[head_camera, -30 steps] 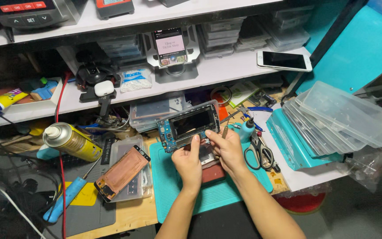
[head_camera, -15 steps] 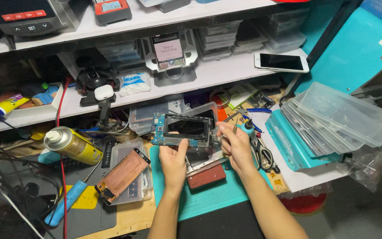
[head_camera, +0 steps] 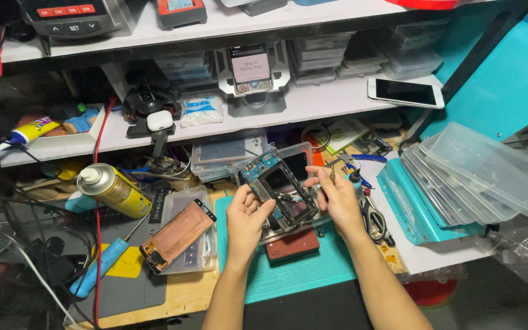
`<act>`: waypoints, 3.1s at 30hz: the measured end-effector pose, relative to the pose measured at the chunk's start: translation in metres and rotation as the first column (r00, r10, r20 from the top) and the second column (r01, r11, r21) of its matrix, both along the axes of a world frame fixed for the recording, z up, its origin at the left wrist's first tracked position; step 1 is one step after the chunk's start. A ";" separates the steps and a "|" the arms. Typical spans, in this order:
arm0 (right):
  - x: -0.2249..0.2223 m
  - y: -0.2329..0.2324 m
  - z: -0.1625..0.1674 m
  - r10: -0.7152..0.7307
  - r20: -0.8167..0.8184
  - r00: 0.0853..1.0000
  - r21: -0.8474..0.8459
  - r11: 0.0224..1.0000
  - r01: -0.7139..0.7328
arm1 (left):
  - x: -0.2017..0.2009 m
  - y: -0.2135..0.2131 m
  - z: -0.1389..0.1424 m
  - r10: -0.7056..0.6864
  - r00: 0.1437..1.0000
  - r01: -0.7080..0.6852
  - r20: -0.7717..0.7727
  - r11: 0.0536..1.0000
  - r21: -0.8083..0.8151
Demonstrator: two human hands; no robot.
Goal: The person disassembles a smartphone at a repair bench. They pry off the back cover, place it in a plastic tray, then lift out the midframe and work around the exposed internals, using a small pry tool and tweezers to separate and reposition components while holding the frame.
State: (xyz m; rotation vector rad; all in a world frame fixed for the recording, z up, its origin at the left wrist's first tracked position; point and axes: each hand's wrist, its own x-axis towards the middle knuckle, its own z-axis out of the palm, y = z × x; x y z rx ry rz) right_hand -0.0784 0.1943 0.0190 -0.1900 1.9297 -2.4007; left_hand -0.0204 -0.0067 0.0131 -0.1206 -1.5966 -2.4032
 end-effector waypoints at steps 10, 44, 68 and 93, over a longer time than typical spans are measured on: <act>-0.001 -0.010 -0.025 0.064 0.059 0.996 -0.004 0.998 -0.064 | 0.000 -0.007 0.001 -0.009 1.000 0.008 0.030 1.000 0.028; 0.015 -0.032 -0.013 0.088 -0.001 0.996 0.140 0.986 -0.087 | -0.001 -0.025 -0.034 0.205 0.977 -0.203 -0.064 0.979 0.033; 0.004 -0.038 0.022 0.073 -0.092 0.993 0.113 0.992 -0.063 | 0.031 -0.010 0.013 0.271 0.956 -0.293 -0.114 0.886 -0.359; 0.004 -0.039 0.016 0.017 -0.197 0.980 0.158 0.987 0.015 | 0.029 -0.001 0.019 0.228 0.972 -0.232 -0.050 0.913 -0.335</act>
